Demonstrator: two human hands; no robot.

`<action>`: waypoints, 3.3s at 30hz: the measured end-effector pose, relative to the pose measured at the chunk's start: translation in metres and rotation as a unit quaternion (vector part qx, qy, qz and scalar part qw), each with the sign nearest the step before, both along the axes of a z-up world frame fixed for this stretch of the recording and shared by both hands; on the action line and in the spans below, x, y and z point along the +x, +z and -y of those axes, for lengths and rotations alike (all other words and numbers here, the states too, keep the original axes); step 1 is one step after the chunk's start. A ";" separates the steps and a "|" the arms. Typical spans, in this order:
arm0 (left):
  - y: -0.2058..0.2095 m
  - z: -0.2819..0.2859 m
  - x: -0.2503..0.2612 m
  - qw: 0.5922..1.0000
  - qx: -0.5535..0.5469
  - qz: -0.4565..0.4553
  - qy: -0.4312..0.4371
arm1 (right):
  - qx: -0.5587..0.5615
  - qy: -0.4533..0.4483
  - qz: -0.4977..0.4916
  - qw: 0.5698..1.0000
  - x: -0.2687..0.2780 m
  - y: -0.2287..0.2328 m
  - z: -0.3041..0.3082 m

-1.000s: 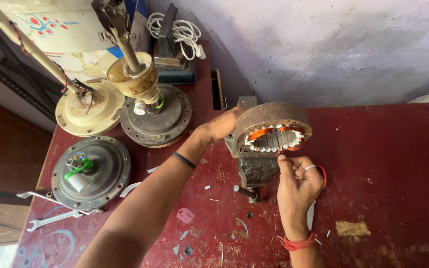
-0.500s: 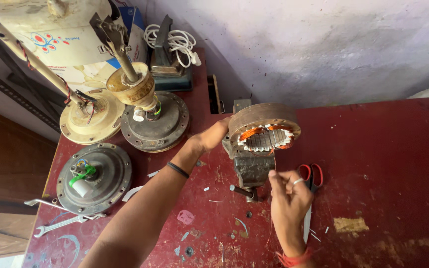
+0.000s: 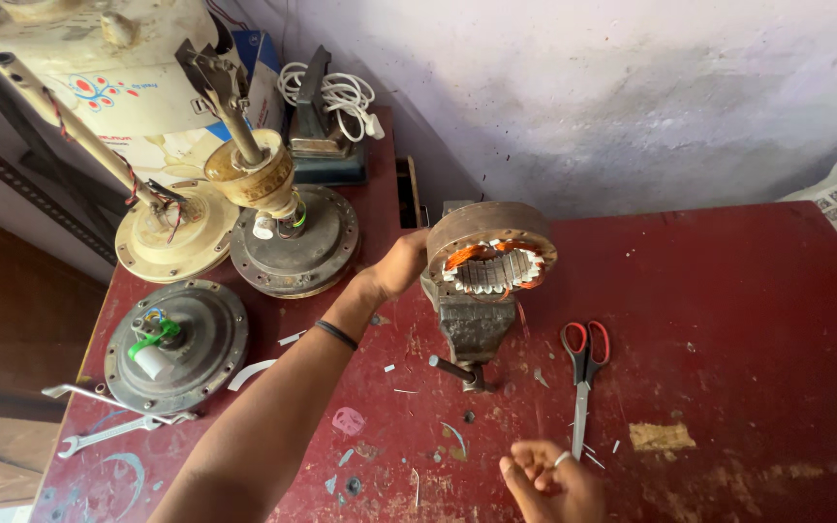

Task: The person winds copper wire around the slots of a motor stator held in a bench vise. They use scissors to cut the wire and continue wrapping it into the stator slots.

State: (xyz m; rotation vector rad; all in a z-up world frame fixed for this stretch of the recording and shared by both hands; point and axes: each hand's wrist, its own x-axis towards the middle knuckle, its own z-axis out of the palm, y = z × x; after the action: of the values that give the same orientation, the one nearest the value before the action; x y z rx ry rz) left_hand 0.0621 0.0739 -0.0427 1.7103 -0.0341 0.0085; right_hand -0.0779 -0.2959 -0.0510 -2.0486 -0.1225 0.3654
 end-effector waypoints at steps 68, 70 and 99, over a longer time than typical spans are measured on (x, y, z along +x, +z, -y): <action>0.072 0.063 -0.057 0.987 -0.064 0.146 0.015 | 0.146 -0.060 0.262 0.952 0.089 0.074 -0.101; 0.071 0.064 -0.057 0.986 -0.060 0.152 0.021 | 0.112 -0.042 0.284 0.951 0.088 0.064 -0.093; 0.070 0.066 -0.057 0.986 -0.092 0.137 0.001 | 0.028 0.031 0.303 0.952 0.103 0.120 -0.089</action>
State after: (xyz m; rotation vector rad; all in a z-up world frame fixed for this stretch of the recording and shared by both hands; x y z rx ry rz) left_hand 0.0048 0.0076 0.0273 1.5144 -0.2294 0.2405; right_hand 0.0247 -0.2065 0.0690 -2.0423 -0.5640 -0.2409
